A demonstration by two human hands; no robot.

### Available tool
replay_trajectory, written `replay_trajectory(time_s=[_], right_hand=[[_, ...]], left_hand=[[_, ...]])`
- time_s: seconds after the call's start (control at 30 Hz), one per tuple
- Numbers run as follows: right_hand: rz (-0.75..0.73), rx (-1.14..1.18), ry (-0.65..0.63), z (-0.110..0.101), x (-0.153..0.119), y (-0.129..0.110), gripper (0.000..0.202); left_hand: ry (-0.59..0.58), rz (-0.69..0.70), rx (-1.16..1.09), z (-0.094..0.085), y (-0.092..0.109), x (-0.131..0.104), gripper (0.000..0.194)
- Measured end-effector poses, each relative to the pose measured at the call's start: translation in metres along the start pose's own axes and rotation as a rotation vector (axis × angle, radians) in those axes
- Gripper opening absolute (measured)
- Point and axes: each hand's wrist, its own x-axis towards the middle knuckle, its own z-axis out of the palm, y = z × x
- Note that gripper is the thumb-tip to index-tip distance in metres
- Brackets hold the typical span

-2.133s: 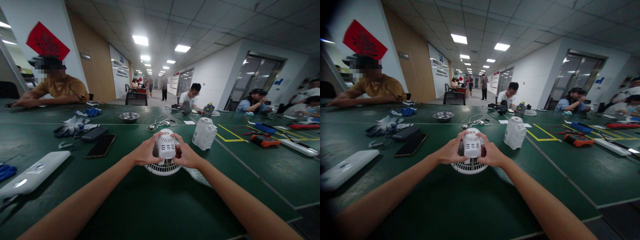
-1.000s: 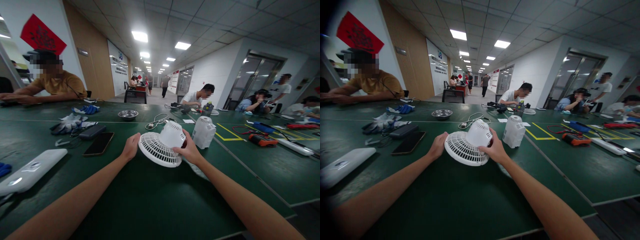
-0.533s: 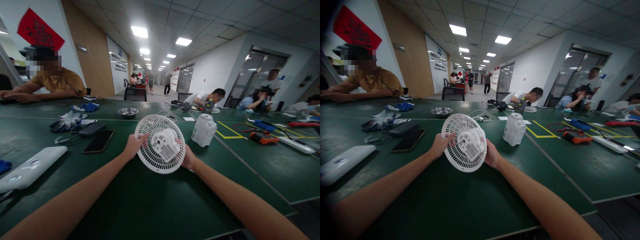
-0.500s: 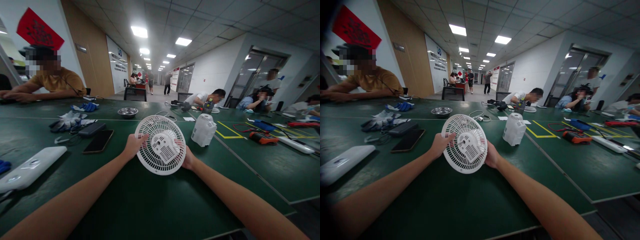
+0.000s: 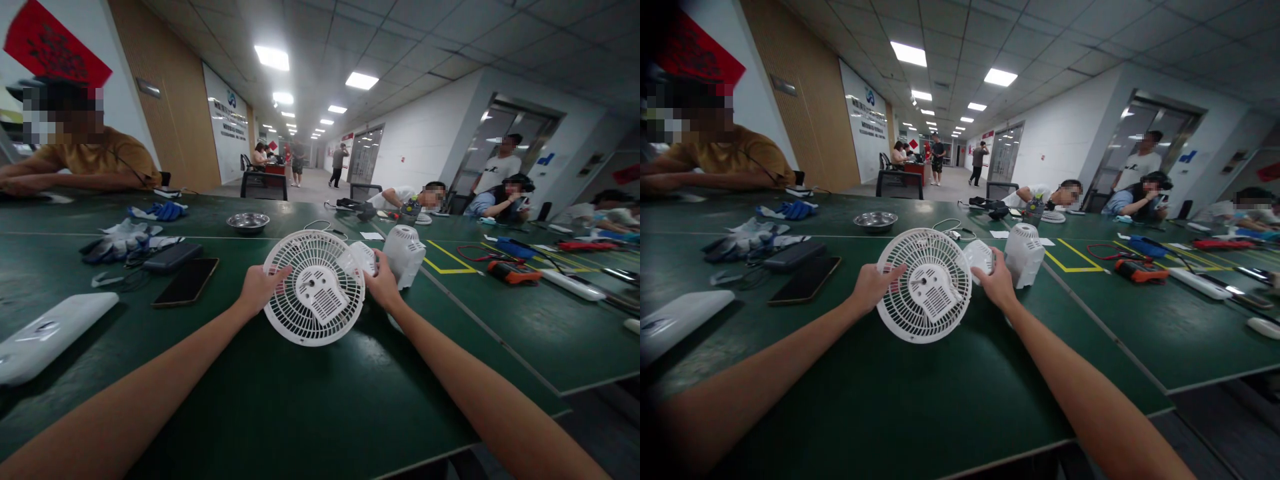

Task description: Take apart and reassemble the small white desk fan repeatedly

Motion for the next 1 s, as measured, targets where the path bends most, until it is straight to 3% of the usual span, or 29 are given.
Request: replay_trajectory(time_s=[0.13, 0.3, 0.37, 0.47, 0.53, 0.6, 0.67, 0.83, 1.0], right_hand=[[-0.178, -0.333, 0.041, -0.012, 0.006, 0.018, 0.065], [-0.226, -0.457, 0.029, -0.009, 0.008, 0.021, 0.054], [-0.31, -0.483, 0.135, -0.016, 0.012, 0.015, 0.048], [-0.352, -0.507, 0.422, -0.037, 0.019, 0.01, 0.052], [-0.261, -0.496, 0.567, -0.051, 0.024, 0.015, 0.061], [-0.094, -0.468, 0.596, -0.06, 0.028, 0.027, 0.069], [0.057, -0.407, 0.514, -0.062, 0.03, 0.041, 0.078], [0.182, -0.296, 0.343, -0.058, 0.032, 0.067, 0.101], [0.349, -0.289, 0.304, -0.054, 0.03, 0.074, 0.099]], left_hand=[[0.039, -0.066, -0.016, -0.002, -0.003, 0.004, 0.032], [0.042, -0.081, -0.029, -0.007, -0.002, 0.004, 0.032], [0.021, -0.088, -0.014, -0.01, -0.003, 0.004, 0.033], [-0.016, -0.119, -0.002, -0.013, -0.006, 0.006, 0.038], [-0.032, -0.133, -0.016, -0.013, -0.009, 0.008, 0.039], [-0.03, -0.136, -0.026, -0.014, -0.011, 0.009, 0.039], [-0.036, -0.143, -0.024, -0.014, -0.012, 0.009, 0.038], [-0.039, -0.161, -0.029, -0.014, -0.011, 0.009, 0.035], [-0.066, -0.149, -0.003, -0.015, -0.01, 0.008, 0.036]])
